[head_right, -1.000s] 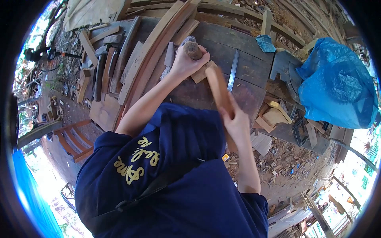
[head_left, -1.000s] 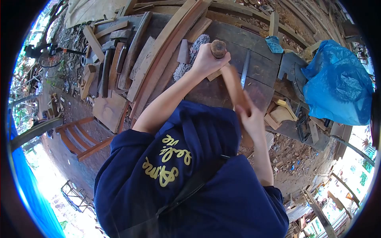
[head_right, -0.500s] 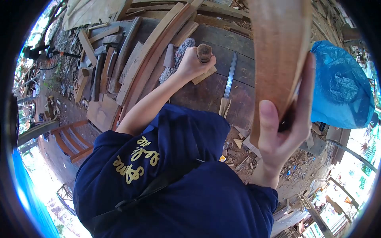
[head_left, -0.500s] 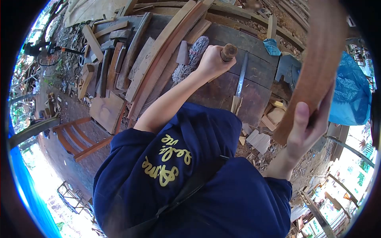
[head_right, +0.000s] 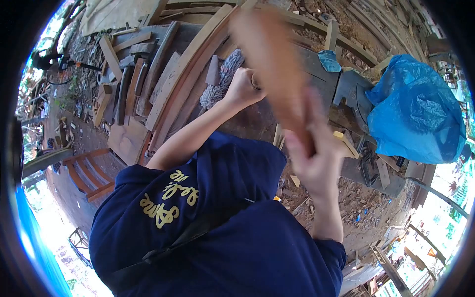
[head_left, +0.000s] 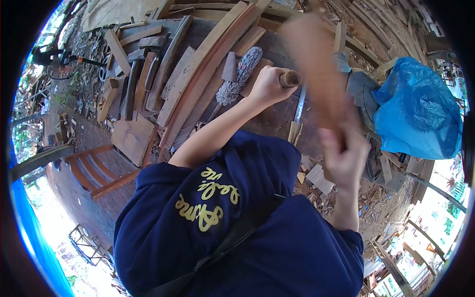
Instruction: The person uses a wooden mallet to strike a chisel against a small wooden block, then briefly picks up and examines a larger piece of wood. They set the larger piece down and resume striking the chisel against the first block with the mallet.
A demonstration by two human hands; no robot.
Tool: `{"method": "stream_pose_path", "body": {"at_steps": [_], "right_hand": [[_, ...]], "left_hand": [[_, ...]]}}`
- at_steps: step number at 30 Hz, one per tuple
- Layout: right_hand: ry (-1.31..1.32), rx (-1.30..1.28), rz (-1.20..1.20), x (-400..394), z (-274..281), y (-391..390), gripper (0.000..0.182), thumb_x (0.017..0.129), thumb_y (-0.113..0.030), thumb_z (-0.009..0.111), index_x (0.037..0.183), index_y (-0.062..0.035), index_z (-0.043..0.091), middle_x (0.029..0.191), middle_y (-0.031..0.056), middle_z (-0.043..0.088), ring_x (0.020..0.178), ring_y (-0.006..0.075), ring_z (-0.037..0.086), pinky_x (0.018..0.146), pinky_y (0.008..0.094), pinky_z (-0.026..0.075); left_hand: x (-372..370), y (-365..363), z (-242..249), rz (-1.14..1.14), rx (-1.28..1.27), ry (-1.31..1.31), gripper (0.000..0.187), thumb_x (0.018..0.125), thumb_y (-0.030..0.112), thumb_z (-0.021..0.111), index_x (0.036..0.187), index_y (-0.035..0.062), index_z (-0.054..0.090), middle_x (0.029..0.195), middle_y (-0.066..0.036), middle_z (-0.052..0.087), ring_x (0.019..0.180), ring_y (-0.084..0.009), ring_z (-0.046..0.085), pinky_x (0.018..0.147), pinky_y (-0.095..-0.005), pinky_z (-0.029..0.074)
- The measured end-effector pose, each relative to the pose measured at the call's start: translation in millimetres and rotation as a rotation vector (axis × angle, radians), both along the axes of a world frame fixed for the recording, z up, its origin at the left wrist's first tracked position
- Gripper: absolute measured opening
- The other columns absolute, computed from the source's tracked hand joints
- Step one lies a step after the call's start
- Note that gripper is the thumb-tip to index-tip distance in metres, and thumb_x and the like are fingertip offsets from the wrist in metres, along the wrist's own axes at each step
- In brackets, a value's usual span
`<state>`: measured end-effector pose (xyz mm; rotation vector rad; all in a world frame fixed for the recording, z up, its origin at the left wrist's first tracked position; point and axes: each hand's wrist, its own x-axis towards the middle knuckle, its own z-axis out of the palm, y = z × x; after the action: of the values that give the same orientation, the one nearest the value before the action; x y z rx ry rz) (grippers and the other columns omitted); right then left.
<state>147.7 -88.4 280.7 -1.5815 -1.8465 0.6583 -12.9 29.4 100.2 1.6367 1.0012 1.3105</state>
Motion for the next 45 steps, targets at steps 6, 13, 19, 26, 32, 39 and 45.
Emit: {"method": "stream_pose_path", "body": {"at_steps": [6,13,19,26,32,39,45], "right_hand": [[-0.018,-0.015,0.058,5,5,-4,0.068,0.088,-0.026,0.067,0.145,0.0018,0.042,0.116,0.0223,0.066,0.102,0.0245,0.068,0.086,0.0329,0.051],[0.003,0.135,0.126,2,-25,-1,0.063,0.088,-0.019,0.066,0.144,-0.0006,0.044,0.128,0.0228,0.062,0.110,0.0272,0.067,0.089,0.0341,0.052],[0.082,0.066,0.062,0,7,7,0.063,0.087,-0.019,0.067,0.145,-0.0090,0.046,0.113,0.0234,0.068,0.085,0.0231,0.072,0.079,0.0332,0.054],[-0.006,0.055,0.121,-1,-21,10,0.064,0.086,-0.020,0.068,0.145,-0.0076,0.046,0.115,0.0198,0.068,0.095,0.0281,0.071,0.084,0.0376,0.052],[0.016,0.274,0.082,8,10,21,0.062,0.087,-0.023,0.068,0.145,-0.0122,0.048,0.104,0.0186,0.072,0.086,0.0251,0.073,0.076,0.0334,0.054],[-0.075,-0.004,0.119,-2,-27,18,0.062,0.088,-0.023,0.067,0.145,-0.0145,0.047,0.097,0.0200,0.071,0.088,0.0287,0.073,0.077,0.0374,0.054],[0.035,0.232,0.046,5,11,21,0.062,0.088,-0.020,0.067,0.146,-0.0143,0.045,0.108,0.0205,0.070,0.092,0.0270,0.072,0.079,0.0328,0.054]], "left_hand": [[3,-5,-11,-0.019,-0.167,-0.212,0.013,0.074,0.015,0.075,0.078,0.0030,0.071,0.070,-0.018,0.065,0.064,-0.0343,0.065,0.059,-0.0362,0.052],[4,-3,15,0.011,0.025,-0.081,0.014,0.074,0.015,0.075,0.077,0.0021,0.070,0.064,-0.016,0.064,0.060,-0.0326,0.064,0.059,-0.0354,0.052],[-5,-3,10,0.052,-0.025,0.072,0.017,0.070,0.014,0.073,0.067,-0.0007,0.065,0.059,-0.017,0.061,0.056,-0.0324,0.062,0.059,-0.0363,0.051],[2,-2,-1,0.039,0.039,-0.059,0.015,0.071,0.015,0.072,0.071,-0.0001,0.068,0.062,-0.019,0.062,0.057,-0.0335,0.063,0.059,-0.0371,0.051],[-8,4,10,0.019,-0.082,0.181,0.022,0.072,0.016,0.071,0.064,-0.0025,0.061,0.057,-0.019,0.059,0.051,-0.0261,0.061,0.056,-0.0371,0.049],[1,10,11,0.034,0.133,-0.106,0.023,0.074,0.014,0.071,0.063,-0.0039,0.061,0.055,-0.017,0.059,0.050,-0.0250,0.061,0.054,-0.0356,0.048],[-6,5,10,0.010,-0.088,0.169,0.021,0.074,0.013,0.071,0.063,-0.0032,0.062,0.056,-0.017,0.060,0.048,-0.0172,0.055,0.053,-0.0346,0.046]]}}
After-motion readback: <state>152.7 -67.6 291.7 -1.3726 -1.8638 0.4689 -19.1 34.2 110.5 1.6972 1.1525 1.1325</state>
